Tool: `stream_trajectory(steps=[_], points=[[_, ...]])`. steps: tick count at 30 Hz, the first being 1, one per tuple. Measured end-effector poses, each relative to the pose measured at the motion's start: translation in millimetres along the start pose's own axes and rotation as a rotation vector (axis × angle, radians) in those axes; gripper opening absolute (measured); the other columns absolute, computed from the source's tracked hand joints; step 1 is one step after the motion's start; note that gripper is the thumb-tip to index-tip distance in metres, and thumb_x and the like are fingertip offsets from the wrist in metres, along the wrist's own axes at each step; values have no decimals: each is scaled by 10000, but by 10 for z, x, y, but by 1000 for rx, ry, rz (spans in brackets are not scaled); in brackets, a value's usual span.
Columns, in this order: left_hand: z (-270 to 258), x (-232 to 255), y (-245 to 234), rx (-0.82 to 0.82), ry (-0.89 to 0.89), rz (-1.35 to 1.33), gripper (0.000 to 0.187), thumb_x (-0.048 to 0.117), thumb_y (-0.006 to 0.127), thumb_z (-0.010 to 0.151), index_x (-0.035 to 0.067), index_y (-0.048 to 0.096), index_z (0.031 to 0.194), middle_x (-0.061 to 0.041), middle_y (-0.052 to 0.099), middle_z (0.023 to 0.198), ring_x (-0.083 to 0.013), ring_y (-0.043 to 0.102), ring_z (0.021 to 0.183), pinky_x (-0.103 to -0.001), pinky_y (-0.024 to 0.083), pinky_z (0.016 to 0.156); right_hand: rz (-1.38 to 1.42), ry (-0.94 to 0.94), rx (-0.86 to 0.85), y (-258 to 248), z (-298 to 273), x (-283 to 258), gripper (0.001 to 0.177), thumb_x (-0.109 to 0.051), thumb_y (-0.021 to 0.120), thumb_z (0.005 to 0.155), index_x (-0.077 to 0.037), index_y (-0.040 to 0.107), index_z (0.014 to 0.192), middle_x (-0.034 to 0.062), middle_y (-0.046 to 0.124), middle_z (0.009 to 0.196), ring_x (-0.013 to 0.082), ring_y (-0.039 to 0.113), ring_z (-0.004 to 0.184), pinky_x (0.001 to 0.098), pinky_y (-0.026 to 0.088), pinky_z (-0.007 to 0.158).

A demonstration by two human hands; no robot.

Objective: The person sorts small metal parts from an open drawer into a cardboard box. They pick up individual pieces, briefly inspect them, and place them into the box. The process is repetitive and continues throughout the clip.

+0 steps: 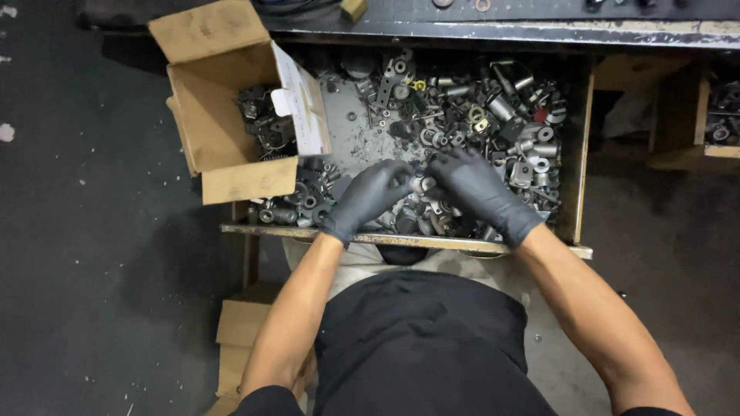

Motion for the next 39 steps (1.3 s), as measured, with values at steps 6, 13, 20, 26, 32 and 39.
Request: stream_trajectory(steps=[6,13,20,26,32,39], points=[[-124,3,12,132,-147,-510,357,300,794,883,174,696,1202,-119,781,1064,-245,751,963,-344,579,709,434,5,236,-164,-27,-152,332,-213,804,818,-126,602,1066,129,679,942,390,665,971,513,503,846],[-1294,-76,-1017,400,-182,567,583,344,775,889,200,627,1434,-244,710,1053,-393,703,1040,-523,605,831,941,344,468,-535,-349,311,477,-37,673,1007,-127,594,1469,124,722,1041,255,679,926,395,512,873],[-434,-301,-140,98,120,298,442,323,747,902,153,689,1306,-166,696,1127,-380,618,1151,-475,508,987,546,160,376,-463,-174,101,207,-142,739,956,-121,718,1161,164,718,1030,413,685,972,506,538,834],[-3,-458,488,-126,157,622,295,328,783,802,219,690,1061,-30,705,915,-295,731,937,-463,602,800,264,-34,-38,-367,-117,-322,231,-363,725,873,-209,729,1047,70,684,1129,401,597,1149,545,486,938],[-180,-833,328,-208,-72,678,197,311,762,763,158,797,882,-97,755,833,-327,750,917,-448,610,774,204,-50,-62,88,-40,-178,186,-421,681,885,-245,708,938,28,665,1049,341,604,1106,487,486,892],[327,-475,526,159,310,709,290,229,806,756,238,683,1018,-16,680,900,-272,711,865,-419,576,740,292,127,-90,221,-55,-24,225,-398,657,895,-187,715,945,67,699,1032,357,613,1103,518,484,889]])
Point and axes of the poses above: each hand's wrist, its own z-axis towards the middle knuckle, its own y-axis out of the palm, x = y × z, the point moved 8 cm from there along z, towards the middle knuckle
